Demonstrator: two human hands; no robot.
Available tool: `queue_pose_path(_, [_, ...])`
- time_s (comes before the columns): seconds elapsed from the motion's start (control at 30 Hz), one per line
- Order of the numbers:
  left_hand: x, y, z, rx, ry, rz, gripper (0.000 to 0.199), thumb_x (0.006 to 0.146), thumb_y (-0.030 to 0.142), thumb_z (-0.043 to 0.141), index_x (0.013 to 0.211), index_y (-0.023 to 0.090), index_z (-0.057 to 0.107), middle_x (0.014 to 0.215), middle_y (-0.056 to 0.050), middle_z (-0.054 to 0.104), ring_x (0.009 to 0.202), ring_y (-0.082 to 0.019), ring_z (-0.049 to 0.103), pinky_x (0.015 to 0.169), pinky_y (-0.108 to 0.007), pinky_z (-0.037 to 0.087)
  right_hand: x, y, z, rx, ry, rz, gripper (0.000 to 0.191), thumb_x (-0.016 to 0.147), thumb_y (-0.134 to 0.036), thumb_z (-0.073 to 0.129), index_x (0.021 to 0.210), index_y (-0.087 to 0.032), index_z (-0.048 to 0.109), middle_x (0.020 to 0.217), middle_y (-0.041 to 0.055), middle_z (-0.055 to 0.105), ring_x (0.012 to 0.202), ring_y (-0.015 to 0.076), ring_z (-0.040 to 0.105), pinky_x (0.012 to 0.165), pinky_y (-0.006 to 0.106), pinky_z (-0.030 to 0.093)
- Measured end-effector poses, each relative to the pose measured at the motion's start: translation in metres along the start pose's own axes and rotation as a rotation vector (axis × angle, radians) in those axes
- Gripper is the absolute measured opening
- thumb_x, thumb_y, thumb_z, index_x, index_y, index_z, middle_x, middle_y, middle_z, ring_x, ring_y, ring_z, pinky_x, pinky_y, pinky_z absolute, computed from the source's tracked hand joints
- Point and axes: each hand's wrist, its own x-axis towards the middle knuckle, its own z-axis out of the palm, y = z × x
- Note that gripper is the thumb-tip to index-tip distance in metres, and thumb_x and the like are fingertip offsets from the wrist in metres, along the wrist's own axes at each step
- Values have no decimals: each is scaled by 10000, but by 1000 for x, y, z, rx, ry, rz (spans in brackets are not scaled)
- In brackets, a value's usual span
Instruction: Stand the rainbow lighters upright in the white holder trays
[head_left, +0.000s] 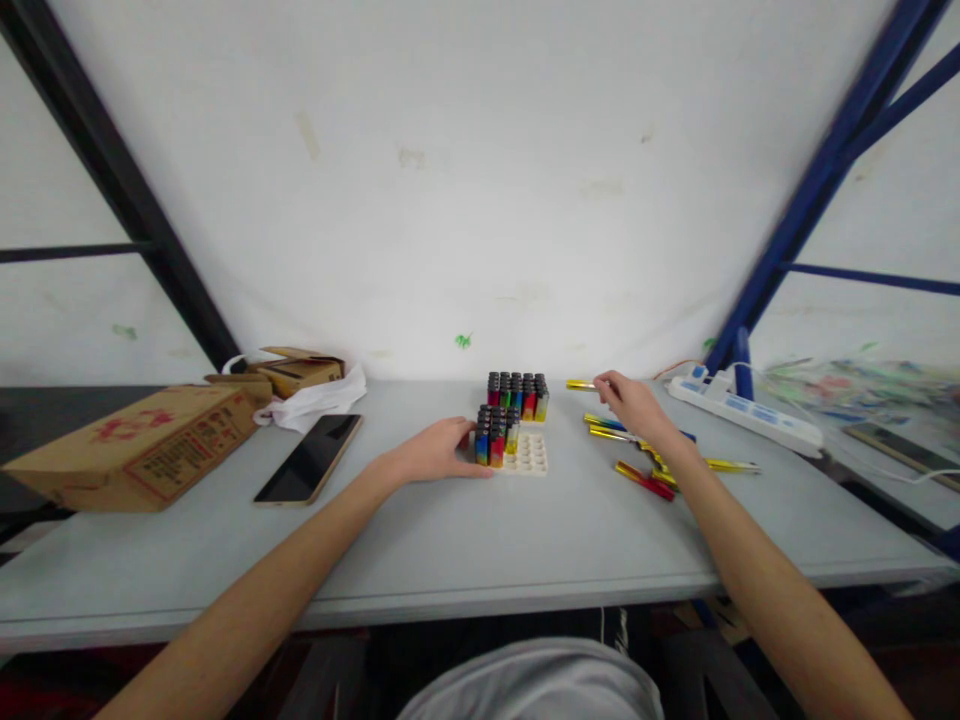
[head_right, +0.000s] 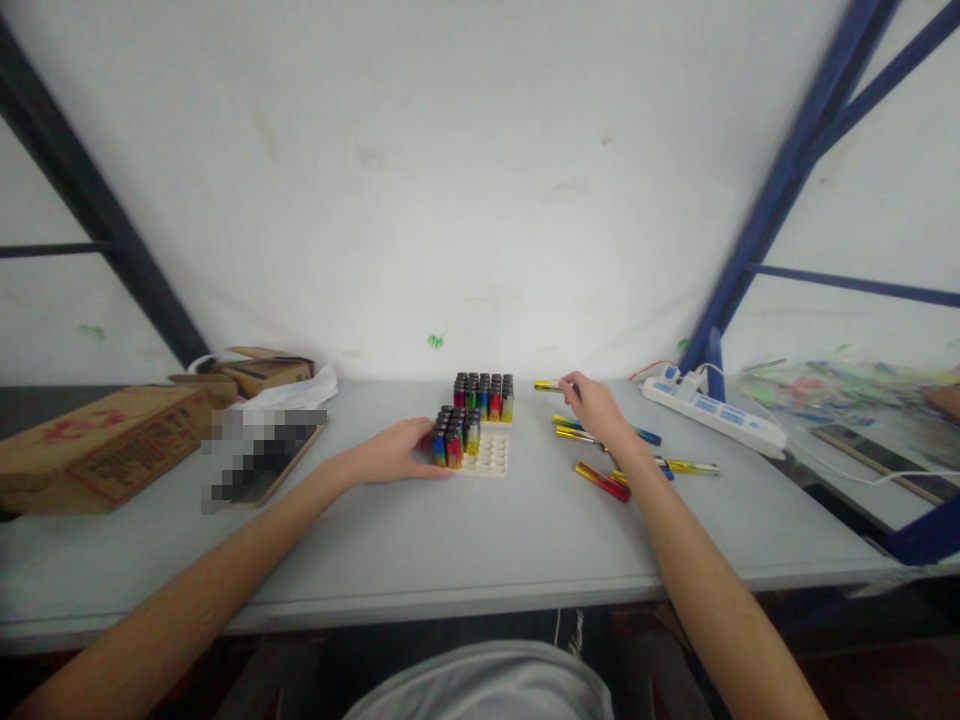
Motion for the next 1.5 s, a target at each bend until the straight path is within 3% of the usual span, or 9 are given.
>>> queue_pose_path(0.2, [0,-2,2,-26,12,-3,654,712,733,717,1021,159,663,950,-78,686,837,-258,627,748,-332,481,-15,-51,6,660,-85,-130,417,860,-589,685,948,-181,708,725,21,636,674,172,575,618,284,461])
queue_pose_path(0.33, [0,-3,3,-16,5,-8,652,718,721,723,1025,150,660,960,-85,687,852,-260,626,759,-330,478,-25,-71,17,867,-162,-56,459,890,-663,611,816,-211,589,718,6,600,680,160,579,588,264,461])
queue_pose_path(0.47, [0,-2,2,-23,-8,-6,654,730,708,723,1048,140,659,973,-91,689,853,-255,629,756,-323,472,-33,-83,25,1146,-379,-3,433,919,-671,569,927,-243,503,803,-2,652,650,149,606,624,291,508])
queue_pose_path(0.57, [0,-1,2,-24,-2,-9,644,727,698,730,1046,143,660,973,-90,695,853,-254,631,758,-320,470,-38,-91,29,1262,-484,36,421,920,-664,576,964,-258,472,629,-80,513,439,95,392,489,248,418])
queue_pose_path(0.7, [0,-2,2,-6,-13,-9,665,732,713,720,1071,145,654,990,-94,699,866,-265,641,763,-322,472,-40,-95,35,1267,-494,142,460,889,-677,613,879,-236,478,611,-99,302,463,71,182,423,195,156])
queue_pose_path(0.83, [0,-3,2,-8,-15,-9,679,733,737,707,1059,144,651,983,-96,697,856,-265,643,754,-324,473,-39,-94,45,1245,-525,216,608,898,-793,436,700,-218,420,589,-88,192,487,81,94,445,233,72])
queue_pose_path(1.03, [1,-1,2,-8,-18,-17,661,732,709,720,1064,141,652,987,-97,701,859,-269,647,751,-326,471,-41,-99,52,1064,-379,322,558,946,-600,426,546,-235,288,510,-75,179,452,82,108,435,258,80])
queue_pose_path(1.2, [1,-2,2,-5,-12,-17,660,723,711,726,1043,138,656,966,-95,693,848,-270,641,749,-332,471,-43,-100,52,1071,-365,267,416,908,-412,404,544,-244,298,486,-67,206,427,90,143,412,254,100])
queue_pose_path(1.5, [1,-4,3,-18,-5,-13,667,710,717,729,1037,142,653,961,-92,694,840,-262,633,741,-326,468,-41,-103,52,1019,-396,304,504,919,-567,417,549,-242,309,481,-76,216,431,81,143,408,244,108])
